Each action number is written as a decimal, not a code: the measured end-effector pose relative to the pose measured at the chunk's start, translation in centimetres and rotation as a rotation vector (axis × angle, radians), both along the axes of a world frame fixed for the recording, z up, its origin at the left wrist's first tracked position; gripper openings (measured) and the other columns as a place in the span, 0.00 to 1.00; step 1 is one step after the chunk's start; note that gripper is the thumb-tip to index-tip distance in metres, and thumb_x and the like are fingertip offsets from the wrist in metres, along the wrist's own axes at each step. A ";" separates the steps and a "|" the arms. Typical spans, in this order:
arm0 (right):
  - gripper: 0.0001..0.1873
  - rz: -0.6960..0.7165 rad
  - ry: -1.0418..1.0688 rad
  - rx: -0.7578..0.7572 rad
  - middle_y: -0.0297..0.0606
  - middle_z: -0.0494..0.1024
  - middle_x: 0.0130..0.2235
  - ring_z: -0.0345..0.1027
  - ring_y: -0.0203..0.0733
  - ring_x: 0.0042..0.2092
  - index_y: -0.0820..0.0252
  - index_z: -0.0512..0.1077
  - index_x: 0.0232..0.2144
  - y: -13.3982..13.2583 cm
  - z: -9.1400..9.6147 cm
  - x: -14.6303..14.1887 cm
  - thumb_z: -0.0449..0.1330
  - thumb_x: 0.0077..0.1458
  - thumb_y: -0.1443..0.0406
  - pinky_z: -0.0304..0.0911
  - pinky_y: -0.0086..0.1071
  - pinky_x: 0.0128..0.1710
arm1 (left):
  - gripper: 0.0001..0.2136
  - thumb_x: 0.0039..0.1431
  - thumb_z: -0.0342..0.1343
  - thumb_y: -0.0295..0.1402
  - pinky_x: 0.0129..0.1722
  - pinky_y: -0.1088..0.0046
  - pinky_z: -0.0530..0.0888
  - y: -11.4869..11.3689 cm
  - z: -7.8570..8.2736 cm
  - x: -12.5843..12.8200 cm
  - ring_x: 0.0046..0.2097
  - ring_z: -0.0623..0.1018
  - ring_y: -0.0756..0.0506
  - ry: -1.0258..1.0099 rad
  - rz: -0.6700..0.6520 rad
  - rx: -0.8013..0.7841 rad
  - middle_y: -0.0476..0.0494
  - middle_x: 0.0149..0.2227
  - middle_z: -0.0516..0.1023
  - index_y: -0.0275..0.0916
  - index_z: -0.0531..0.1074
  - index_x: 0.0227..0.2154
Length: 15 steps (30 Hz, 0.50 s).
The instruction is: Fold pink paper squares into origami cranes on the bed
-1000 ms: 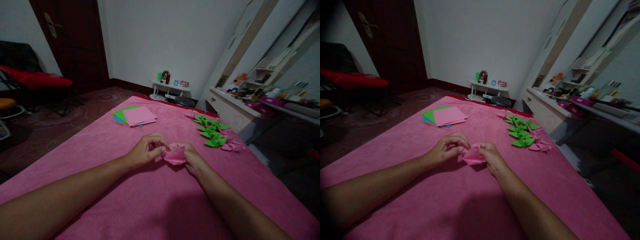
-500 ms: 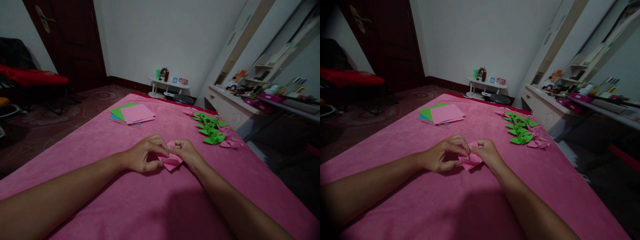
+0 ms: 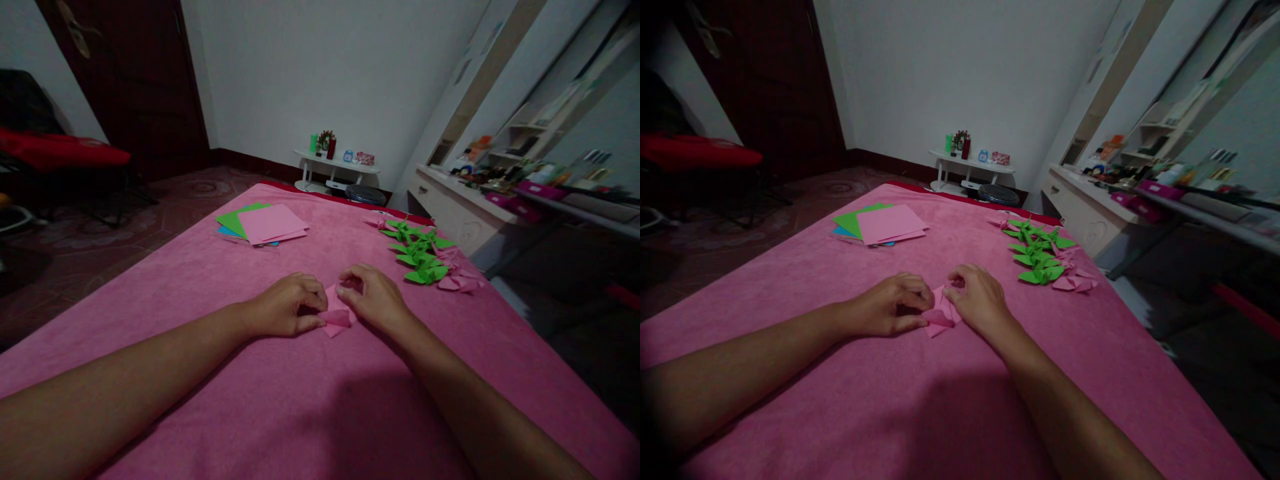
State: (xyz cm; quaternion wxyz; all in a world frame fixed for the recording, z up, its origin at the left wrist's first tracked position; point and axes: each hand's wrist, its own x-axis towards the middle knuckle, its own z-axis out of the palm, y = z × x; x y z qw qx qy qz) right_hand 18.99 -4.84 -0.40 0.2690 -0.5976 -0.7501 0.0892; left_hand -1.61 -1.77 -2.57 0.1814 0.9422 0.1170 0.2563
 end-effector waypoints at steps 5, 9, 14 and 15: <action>0.09 0.327 0.009 -0.489 0.31 0.73 0.26 0.63 0.34 0.26 0.61 0.72 0.30 -1.1 3.4 1.4 0.58 0.41 0.71 0.53 0.25 0.25 | 0.05 0.52 0.57 0.29 0.38 0.73 0.67 0.0 0.0 0.1 0.33 0.73 0.50 -0.013 0.015 -0.095 0.44 0.29 0.75 0.34 0.73 0.24; 0.05 0.337 -0.094 -0.493 0.31 0.72 0.24 0.61 0.32 0.25 0.61 0.71 0.25 -1.7 3.5 1.1 0.61 0.39 0.70 0.49 0.25 0.23 | 0.06 0.53 0.57 0.31 0.37 0.75 0.68 0.1 -0.2 0.1 0.33 0.73 0.50 -0.039 0.021 -0.170 0.43 0.28 0.76 0.34 0.75 0.26; 0.02 0.330 -0.197 -0.398 0.32 0.72 0.25 0.61 0.33 0.26 0.61 0.71 0.24 -1.4 2.2 0.7 0.60 0.42 0.69 0.47 0.26 0.23 | 0.06 0.54 0.55 0.29 0.35 0.76 0.68 0.2 -0.3 0.0 0.32 0.74 0.50 -0.047 0.018 -0.206 0.43 0.28 0.76 0.34 0.76 0.28; 0.01 0.324 -0.213 -0.385 0.32 0.72 0.25 0.61 0.33 0.26 0.61 0.72 0.24 -1.4 2.1 0.6 0.59 0.43 0.69 0.46 0.26 0.23 | 0.06 0.53 0.55 0.29 0.35 0.76 0.68 0.2 -0.3 0.0 0.32 0.74 0.50 -0.045 0.029 -0.203 0.44 0.28 0.76 0.34 0.76 0.28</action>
